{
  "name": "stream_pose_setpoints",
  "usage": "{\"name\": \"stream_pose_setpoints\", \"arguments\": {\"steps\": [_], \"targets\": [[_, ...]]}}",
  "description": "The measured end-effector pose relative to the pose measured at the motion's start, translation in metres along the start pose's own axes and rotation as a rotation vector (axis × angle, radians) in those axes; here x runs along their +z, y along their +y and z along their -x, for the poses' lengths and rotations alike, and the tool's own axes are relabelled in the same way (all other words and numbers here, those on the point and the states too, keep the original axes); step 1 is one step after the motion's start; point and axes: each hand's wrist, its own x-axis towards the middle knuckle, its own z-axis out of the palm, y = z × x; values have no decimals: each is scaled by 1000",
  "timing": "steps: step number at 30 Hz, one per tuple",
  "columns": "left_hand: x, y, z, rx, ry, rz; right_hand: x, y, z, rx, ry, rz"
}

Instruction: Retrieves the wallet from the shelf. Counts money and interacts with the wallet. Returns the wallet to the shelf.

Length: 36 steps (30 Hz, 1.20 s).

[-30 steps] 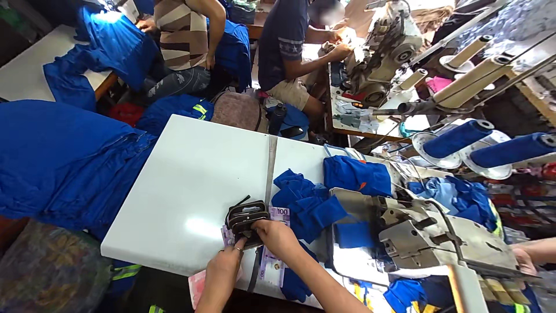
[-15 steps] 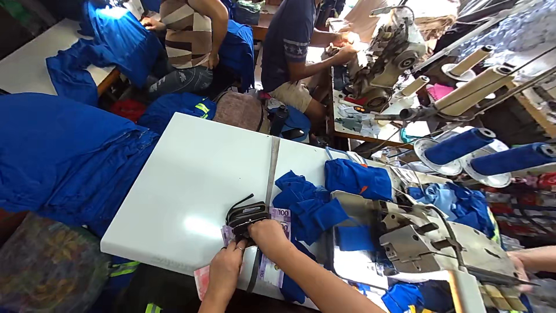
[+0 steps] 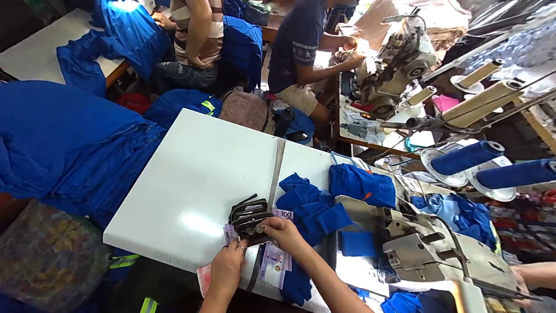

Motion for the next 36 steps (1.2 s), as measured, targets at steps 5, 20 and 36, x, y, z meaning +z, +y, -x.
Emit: {"name": "stream_pose_setpoints", "arguments": {"steps": [5,20,36], "targets": [[1,0,-1,-25,-4,17,-9,8,21,230,-66,-697],[3,2,-2,5,17,7,31,-49,-6,295,-179,840],[5,12,-6,21,37,-21,53,-70,-18,251,-257,970]]}}
